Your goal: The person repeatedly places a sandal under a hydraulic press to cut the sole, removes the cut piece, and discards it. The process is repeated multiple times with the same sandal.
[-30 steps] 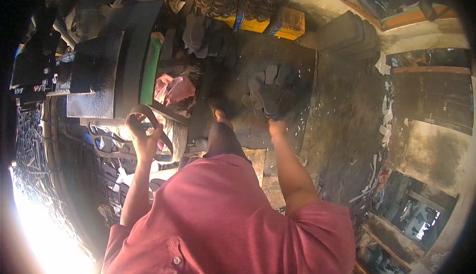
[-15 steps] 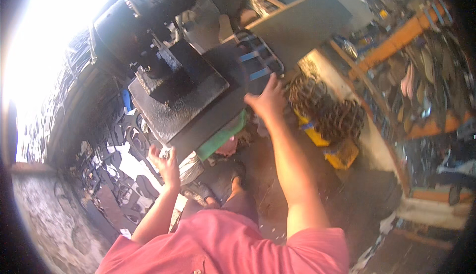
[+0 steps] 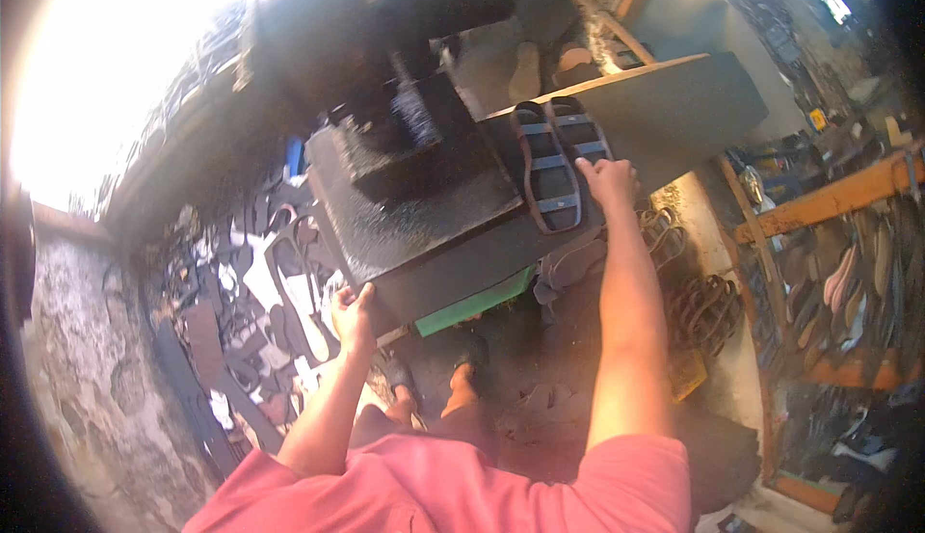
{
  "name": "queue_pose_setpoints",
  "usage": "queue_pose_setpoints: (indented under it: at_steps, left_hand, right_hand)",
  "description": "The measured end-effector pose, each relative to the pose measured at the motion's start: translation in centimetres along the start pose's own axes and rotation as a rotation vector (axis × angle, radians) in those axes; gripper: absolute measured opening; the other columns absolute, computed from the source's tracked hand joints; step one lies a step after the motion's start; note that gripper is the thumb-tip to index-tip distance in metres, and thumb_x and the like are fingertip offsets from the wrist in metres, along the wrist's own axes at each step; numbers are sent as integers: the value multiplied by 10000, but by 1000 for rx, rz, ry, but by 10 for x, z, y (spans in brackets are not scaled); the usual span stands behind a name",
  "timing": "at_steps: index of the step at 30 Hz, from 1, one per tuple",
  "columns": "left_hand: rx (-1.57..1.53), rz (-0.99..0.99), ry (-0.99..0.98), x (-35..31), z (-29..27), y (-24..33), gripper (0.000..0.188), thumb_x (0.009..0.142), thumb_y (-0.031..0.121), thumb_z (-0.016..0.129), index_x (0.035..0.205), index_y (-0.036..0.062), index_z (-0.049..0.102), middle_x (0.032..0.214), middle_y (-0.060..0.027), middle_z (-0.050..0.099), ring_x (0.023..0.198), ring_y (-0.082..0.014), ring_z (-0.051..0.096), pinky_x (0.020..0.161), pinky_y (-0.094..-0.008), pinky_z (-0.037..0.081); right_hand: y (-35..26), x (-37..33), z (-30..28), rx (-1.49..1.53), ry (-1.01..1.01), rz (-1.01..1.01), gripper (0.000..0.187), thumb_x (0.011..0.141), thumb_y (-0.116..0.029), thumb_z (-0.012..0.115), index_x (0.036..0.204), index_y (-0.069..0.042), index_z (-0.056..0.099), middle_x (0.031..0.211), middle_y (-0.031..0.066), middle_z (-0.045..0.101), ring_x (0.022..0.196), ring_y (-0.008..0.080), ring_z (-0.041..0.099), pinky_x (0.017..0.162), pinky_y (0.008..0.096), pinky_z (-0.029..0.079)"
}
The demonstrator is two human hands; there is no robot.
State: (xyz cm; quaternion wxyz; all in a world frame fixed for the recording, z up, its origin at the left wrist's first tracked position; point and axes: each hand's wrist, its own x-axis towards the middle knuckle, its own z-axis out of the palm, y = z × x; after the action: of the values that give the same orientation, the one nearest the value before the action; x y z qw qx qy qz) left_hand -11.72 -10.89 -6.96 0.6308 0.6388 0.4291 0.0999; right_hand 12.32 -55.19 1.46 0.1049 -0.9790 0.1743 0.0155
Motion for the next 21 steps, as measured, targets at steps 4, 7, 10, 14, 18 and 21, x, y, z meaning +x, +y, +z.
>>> queue_pose_setpoints:
  at_steps: [4,7,10,14,18,21]
  left_hand:
    - [-4,-132,-153,-10,-44,2,524,869,278,866,1246,53,579,1024,-44,603,930,-160,572,812,-310,500]
    - [-23,-289,-292,18,-73,24,460,939,320,801,1265,64,601,1094,-52,651,974,-129,601,788,-304,519]
    - [-323,-221,-373,73,-74,24,336,1037,175,655,1324,6,611,1161,-87,701,1020,-185,689,868,-369,608]
    - [-388,-264,-591,100,-80,15,311,1018,126,667,1284,-35,651,1193,-120,718,1055,-209,708,907,-356,589]
    - [-458,-309,-622,91,-84,29,364,997,103,696,1308,-76,629,1196,-140,721,1033,-238,719,914,-376,603]
    - [-449,-271,-588,85,-84,32,393,994,103,699,1329,-86,617,1198,-149,720,1040,-238,719,927,-375,605]
  right_hand:
    - [24,-72,-19,448,80,-271,406,938,-364,730,1103,6,758,1193,205,717,1140,312,669,951,442,516]
    - [-96,-249,-71,809,2,-236,377,928,-326,720,1178,-46,699,1230,149,654,1183,309,617,1042,462,466]
    - [-155,-353,-38,867,-46,-517,334,874,-303,761,1092,-61,691,1152,135,648,1141,312,621,1046,446,466]
    - [-247,-407,41,789,-224,-450,357,851,-311,823,1048,-41,699,1290,293,641,1232,447,598,1057,478,482]
    - [-263,-397,116,383,144,-570,411,856,-318,811,1078,-14,646,1408,331,544,1227,458,572,1028,510,503]
    - [-265,-396,128,294,216,-588,418,845,-318,814,1082,-26,631,1404,312,552,1211,440,580,1009,496,517]
